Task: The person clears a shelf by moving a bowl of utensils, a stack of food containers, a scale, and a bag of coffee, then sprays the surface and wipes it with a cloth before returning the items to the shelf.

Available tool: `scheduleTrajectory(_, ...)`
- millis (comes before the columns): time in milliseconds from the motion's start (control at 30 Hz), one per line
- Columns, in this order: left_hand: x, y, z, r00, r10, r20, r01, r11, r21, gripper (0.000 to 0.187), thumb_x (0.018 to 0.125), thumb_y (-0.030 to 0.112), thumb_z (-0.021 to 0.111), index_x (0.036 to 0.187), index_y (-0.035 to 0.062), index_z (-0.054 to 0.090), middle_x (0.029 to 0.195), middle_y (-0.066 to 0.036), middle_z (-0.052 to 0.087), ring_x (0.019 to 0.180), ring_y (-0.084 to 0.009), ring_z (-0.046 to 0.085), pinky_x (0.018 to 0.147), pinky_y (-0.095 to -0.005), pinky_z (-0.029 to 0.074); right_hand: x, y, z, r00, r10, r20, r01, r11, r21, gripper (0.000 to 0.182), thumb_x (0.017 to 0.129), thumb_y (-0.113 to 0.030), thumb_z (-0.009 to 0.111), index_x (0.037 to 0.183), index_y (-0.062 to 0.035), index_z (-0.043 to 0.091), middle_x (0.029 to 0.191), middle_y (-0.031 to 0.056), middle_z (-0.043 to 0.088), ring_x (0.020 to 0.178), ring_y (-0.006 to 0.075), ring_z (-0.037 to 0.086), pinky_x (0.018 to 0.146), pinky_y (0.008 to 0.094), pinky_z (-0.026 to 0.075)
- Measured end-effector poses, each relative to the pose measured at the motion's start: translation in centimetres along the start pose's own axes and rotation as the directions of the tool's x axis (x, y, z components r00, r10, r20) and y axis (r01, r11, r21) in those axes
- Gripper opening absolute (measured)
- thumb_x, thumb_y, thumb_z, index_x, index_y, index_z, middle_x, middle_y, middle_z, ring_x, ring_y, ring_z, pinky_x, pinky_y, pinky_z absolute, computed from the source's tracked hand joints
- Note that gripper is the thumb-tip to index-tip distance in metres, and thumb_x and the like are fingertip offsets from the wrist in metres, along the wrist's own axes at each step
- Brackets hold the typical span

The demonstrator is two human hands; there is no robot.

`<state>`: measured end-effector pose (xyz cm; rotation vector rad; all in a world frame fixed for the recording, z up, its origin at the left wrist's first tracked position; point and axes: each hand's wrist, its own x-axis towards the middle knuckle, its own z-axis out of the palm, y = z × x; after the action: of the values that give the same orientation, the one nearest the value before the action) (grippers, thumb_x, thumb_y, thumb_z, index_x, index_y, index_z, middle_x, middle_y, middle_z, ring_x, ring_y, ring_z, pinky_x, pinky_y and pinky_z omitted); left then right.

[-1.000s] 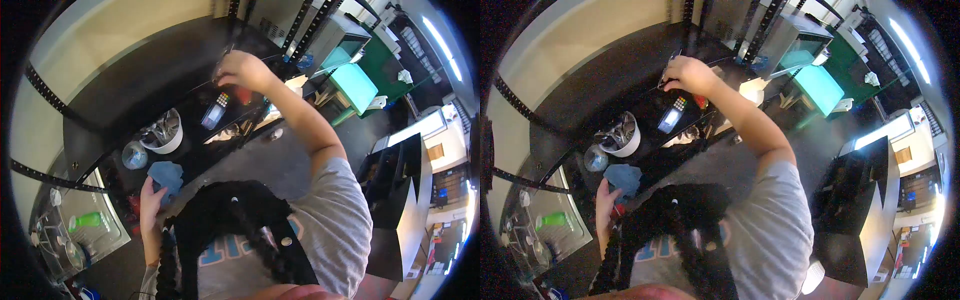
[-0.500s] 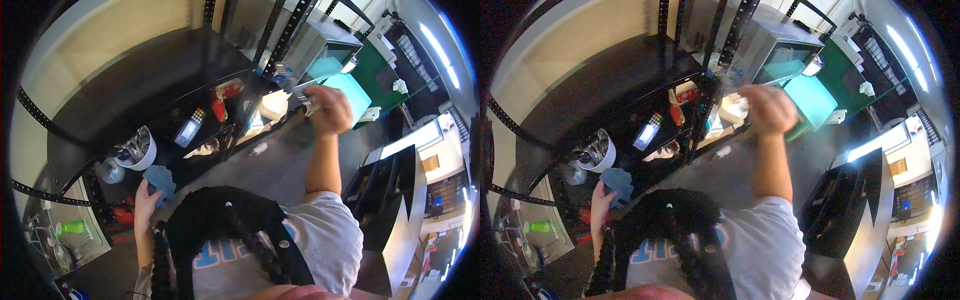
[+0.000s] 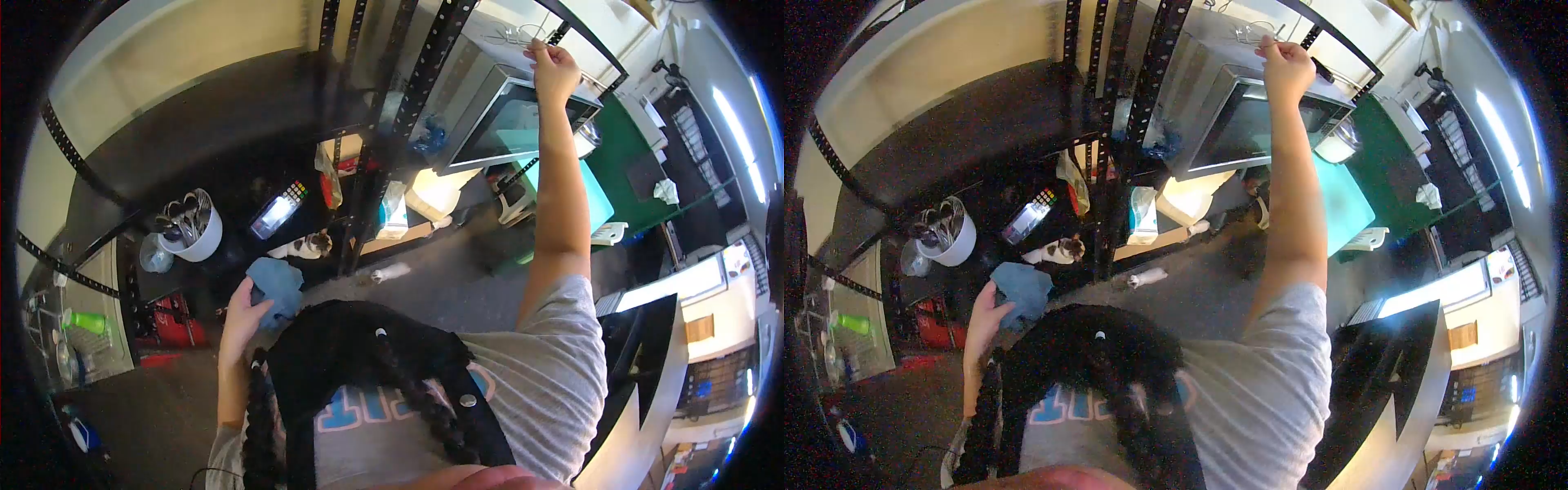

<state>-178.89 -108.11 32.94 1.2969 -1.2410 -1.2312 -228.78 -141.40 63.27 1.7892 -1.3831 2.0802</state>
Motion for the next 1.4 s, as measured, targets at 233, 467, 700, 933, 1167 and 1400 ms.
scheduleTrajectory(233,-2.1,-2.0,3.0,0.997,-0.039,-0.064,0.042,0.998,0.039,0.062,0.075,-0.005,0.066,0.136,-0.0001,0.052,0.124,-0.009,0.062,0.116,-0.0186,0.058,0.104,-0.0329,0.042,1.5,2.7,-1.2,0.931,0.013,0.365,0.167,0.872,-0.459,0.035,0.076,-0.037,0.079,0.091,-0.0054,0.077,0.08,0.0066,0.076,0.076,0.0196,0.072,0.073,0.0324,0.054)
scheduleTrajectory(467,-3.3,-2.7,4.6,0.992,-0.06,-0.111,0.082,0.974,0.211,0.055,0.077,-0.005,0.067,0.131,-0.0005,0.054,0.117,-0.009,0.065,0.11,-0.0173,0.06,0.098,-0.033,0.046,2.4,2.6,-2.1,0.789,0.127,0.602,0.018,0.973,-0.229,0.034,0.086,-0.026,0.075,0.111,-0.0032,0.074,0.089,0.006,0.075,0.08,0.0093,0.069,0.076,0.0233,0.052)
scheduleTrajectory(700,-4.9,-1.2,6.5,0.984,-0.111,-0.136,0.114,0.993,0.015,0.054,0.079,-0.005,0.066,0.132,-0.0019,0.053,0.119,-0.008,0.064,0.111,-0.0175,0.06,0.099,-0.0326,0.046,4.9,4.2,-2.3,0.62,0.059,0.782,0.192,0.955,-0.224,0.034,0.088,-0.02,0.063,0.117,-0.0043,0.072,0.096,0.0096,0.075,0.085,0.0128,0.067,0.084,0.0283,0.053)
scheduleTrajectory(933,-6.5,-0.9,6.0,0.98,-0.138,-0.147,0.158,0.978,0.134,0.058,0.081,-0.002,0.066,0.137,-0.0009,0.052,0.123,-0.009,0.063,0.113,-0.0168,0.059,0.101,-0.0324,0.045,9.4,5.4,-1.1,0.247,0.062,0.967,0.3,0.944,-0.138,0.044,0.087,-0.021,0.053,0.123,0.0013,0.065,0.12,0.0075,0.067,0.102,0.0176,0.06,0.094,0.0278,0.044)
scheduleTrajectory(1167,-9.1,0.4,3.3,0.975,-0.117,-0.187,0.118,0.993,-0.002,0.054,0.085,0.002,0.068,0.137,-0.0012,0.052,0.125,-0.007,0.062,0.115,-0.0163,0.058,0.103,-0.0324,0.044,2.2,2.5,-3.4,0.878,0.155,0.453,-0.058,0.973,-0.221,0.052,0.097,-0.042,0.055,0.135,-0.0078,0.062,0.129,0.0092,0.065,0.116,0.0192,0.058,0.107,0.0332,0.04)
scheduleTrajectory(1400,-14.9,2.0,-2.8,0.956,-0.046,-0.291,-0.013,0.98,-0.198,0.049,0.095,0.002,0.056,0.143,-0.0021,0.046,0.136,-0.007,0.058,0.124,-0.0177,0.054,0.108,-0.0346,0.04,-39.3,-13.1,-1.1,0.958,0.135,0.255,-0.145,0.989,0.021,0.023,0.089,-0.011,0.062,0.103,0.0063,0.068,0.094,0.014,0.069,0.079,0.0207,0.065,0.073,0.0335,0.055)
